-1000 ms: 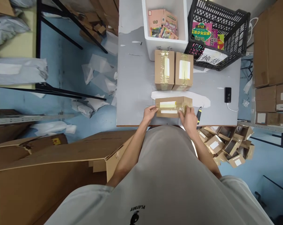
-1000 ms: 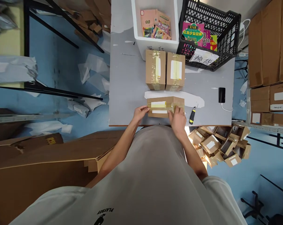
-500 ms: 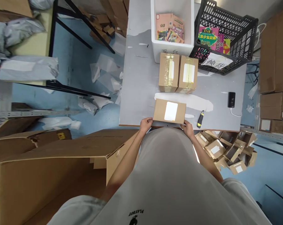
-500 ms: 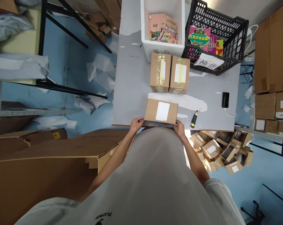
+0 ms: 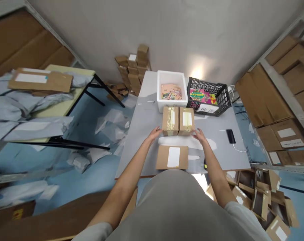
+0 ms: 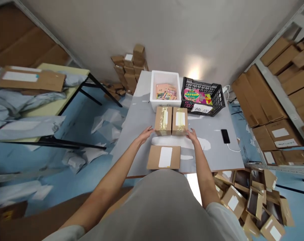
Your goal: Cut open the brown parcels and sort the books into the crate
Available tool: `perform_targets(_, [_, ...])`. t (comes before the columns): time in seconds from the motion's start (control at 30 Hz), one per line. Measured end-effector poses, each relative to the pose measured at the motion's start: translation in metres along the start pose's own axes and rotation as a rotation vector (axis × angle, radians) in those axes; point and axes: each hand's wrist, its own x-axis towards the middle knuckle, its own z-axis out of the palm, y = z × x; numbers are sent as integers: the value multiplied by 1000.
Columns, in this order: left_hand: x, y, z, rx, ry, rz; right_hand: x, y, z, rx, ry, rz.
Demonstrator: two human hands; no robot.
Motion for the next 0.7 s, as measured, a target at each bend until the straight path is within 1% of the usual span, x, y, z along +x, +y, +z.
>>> perform_targets(0.07, [5,12,11,-2,-37,16,1,-12,12,51,-27,42])
perform_targets(0.13, [6,18,17,2,-48,29,-1,-16,22,87,-51,68])
perform_targets(0.27, [6,19,17,23,-27,35,-5,-15,30,138,-70,86])
perform_targets(0.4, [7,20,13,38,-33,37,-6,-13,30,167,-85,89])
perform_targets(0.53, [5,19,13,30,-58,59,-8,-11,29,173,-96,89])
perform_targets(0.63, [2,16,18,19,-85,84,-10,-6,22,165,-94,91])
perform_targets(0.7, [1,15,27,14,-121,111,-11,-2,11,158,-79,93])
